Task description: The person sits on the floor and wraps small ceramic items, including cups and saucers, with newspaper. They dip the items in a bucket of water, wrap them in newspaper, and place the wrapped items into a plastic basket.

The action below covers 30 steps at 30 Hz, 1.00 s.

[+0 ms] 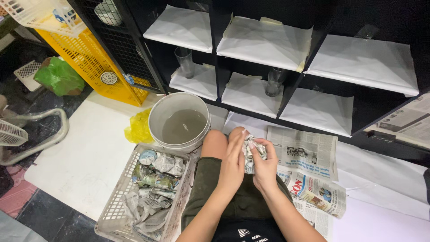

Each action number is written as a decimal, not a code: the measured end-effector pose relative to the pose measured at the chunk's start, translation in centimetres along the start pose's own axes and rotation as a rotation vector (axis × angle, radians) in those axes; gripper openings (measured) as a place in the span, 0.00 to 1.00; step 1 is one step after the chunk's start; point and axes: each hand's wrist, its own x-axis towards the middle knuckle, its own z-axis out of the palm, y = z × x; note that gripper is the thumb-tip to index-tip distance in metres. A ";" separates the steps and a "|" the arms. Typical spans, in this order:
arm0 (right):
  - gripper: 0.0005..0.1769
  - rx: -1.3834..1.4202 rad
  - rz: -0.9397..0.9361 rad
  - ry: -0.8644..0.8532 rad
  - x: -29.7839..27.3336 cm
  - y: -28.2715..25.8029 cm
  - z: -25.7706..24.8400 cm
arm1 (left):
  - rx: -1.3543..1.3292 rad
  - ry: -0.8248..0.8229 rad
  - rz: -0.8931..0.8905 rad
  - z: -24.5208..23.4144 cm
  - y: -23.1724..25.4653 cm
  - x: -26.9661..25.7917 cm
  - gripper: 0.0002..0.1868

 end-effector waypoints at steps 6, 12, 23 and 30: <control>0.21 -0.107 -0.110 0.004 -0.3 -1.0 0.9 | 0.141 -0.028 0.032 0.0 -0.2 -0.1 0.32; 0.19 -0.158 -0.053 -0.037 0.9 0.1 1.3 | 0.202 0.035 0.058 0.1 -2.2 -0.1 0.27; 0.21 -0.191 0.473 -0.262 3.5 5.6 3.9 | 0.640 -0.196 0.171 -7.6 -6.5 -1.4 0.52; 0.23 -0.317 0.896 -0.530 3.5 9.3 9.1 | 0.789 -0.192 0.053 -11.3 -13.5 -7.3 0.49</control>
